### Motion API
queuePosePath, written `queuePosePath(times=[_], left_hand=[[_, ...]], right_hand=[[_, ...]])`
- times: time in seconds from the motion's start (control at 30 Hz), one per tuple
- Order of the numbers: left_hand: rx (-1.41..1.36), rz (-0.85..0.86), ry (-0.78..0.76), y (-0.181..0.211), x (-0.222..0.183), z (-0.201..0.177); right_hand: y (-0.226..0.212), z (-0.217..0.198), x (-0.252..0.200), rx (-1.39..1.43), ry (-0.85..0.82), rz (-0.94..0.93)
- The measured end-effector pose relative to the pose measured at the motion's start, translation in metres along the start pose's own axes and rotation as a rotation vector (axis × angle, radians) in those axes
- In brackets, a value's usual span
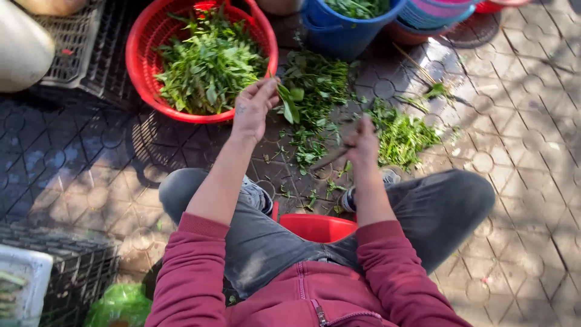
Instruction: Trimming the stems of leafy green vegetables with a knife and sorting them into a basket.
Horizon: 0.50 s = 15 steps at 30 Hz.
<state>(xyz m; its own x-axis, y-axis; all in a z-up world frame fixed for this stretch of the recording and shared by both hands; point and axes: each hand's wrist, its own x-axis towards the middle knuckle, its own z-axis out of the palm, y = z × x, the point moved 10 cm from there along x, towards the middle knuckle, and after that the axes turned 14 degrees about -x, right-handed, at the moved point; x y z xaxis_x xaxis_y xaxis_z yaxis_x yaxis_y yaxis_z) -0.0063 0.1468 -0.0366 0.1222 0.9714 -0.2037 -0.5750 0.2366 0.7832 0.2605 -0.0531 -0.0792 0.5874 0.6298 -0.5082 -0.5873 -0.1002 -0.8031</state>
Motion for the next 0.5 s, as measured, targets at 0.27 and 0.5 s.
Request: queuePosePath(times=[0.27,0.5], left_hand=[[-0.06,0.219,0.544,0.132,0.024,-0.113],[0.048,0.494,0.265,0.177,0.007,-0.085]], right_hand=[[0.205,-0.2,0.222,-0.04,-0.058,0.355],[0.152,-0.12,0.101,-0.812,0.158,0.397]])
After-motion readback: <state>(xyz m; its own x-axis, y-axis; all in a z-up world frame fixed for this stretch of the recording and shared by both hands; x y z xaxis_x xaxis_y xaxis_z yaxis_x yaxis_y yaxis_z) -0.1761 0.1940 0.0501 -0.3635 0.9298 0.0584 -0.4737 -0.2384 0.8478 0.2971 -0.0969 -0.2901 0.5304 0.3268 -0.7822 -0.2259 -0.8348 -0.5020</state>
